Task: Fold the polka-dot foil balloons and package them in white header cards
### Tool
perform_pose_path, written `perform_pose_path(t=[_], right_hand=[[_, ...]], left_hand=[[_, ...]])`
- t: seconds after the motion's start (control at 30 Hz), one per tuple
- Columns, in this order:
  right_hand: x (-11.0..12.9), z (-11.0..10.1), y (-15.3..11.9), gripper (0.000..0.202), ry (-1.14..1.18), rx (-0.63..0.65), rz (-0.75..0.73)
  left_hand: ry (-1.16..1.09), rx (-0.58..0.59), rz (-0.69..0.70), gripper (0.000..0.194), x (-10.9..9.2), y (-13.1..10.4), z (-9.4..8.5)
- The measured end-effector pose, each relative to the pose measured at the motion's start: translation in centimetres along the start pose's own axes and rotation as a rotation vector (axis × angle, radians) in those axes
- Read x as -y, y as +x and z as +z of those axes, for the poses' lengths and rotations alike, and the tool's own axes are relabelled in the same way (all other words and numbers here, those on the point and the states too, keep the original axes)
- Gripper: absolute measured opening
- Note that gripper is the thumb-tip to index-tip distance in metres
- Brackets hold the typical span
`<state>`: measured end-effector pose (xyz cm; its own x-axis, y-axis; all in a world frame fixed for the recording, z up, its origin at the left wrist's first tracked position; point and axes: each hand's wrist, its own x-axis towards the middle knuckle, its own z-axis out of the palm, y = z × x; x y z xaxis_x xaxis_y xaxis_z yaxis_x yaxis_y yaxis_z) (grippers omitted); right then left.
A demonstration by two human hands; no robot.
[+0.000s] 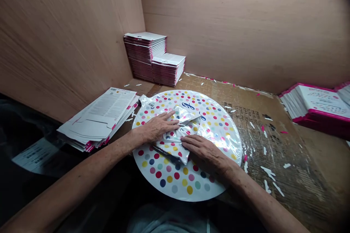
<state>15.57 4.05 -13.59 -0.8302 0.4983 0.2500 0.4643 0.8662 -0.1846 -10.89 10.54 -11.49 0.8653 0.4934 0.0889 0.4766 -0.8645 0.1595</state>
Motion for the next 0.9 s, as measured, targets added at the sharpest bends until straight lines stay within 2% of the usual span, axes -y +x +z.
perform_pose_path(t=[0.1,0.2,0.27,0.37,0.43,0.5,0.57,0.6,0.67,0.77,0.83,0.9], right_hand=[[-0.4,-0.2,-0.8,0.034,0.098,-0.034,0.101],[-1.0,-0.6,-0.3,0.034,0.175,-0.064,0.215],[-1.7,-0.7,0.4,0.032,0.283,-0.129,0.402],[-2.8,-0.5,1.9,0.032,0.447,-0.251,0.781],[-3.5,-0.3,3.0,0.032,0.447,-0.282,0.959],[-3.8,-0.3,3.9,0.033,0.359,-0.255,1.042],[-3.8,-0.5,4.8,0.034,0.219,-0.166,1.071],[-3.7,-0.7,5.2,0.035,0.128,-0.1,1.083],[-3.5,-1.2,6.4,0.032,-0.084,0.024,1.093],[-3.6,-1.9,9.1,0.028,-0.33,0.059,0.974],[-4.2,-2.4,11.2,0.032,-0.315,0.103,0.829],[-5.0,-2.9,12.7,0.032,-0.222,0.207,0.725]], left_hand=[[-0.047,0.001,-0.075,0.074,0.8,-0.5,0.8],[-0.134,-0.045,-0.109,0.065,1.3,-0.9,0.9],[-0.214,-0.075,-0.125,0.049,1.5,-1.0,0.6],[-0.344,-0.12,-0.164,0.024,1.1,-0.7,0.5],[-0.37,-0.197,-0.331,0.028,0.3,-0.2,1.0],[-0.303,-0.338,-0.634,0.04,-0.9,0.4,2.0],[-0.165,-0.483,-0.88,0.046,-2.0,1.0,3.1],[-0.092,-0.537,-0.936,0.045,-2.4,1.3,3.5],[0.015,-0.589,-0.93,0.043,-2.8,1.7,4.2],[0.084,-0.626,-0.859,0.04,-2.6,2.0,4.7],[0.105,-0.643,-0.825,0.039,-2.2,2.0,4.8],[0.1,-0.639,-0.804,0.038,-1.8,1.7,4.9]])
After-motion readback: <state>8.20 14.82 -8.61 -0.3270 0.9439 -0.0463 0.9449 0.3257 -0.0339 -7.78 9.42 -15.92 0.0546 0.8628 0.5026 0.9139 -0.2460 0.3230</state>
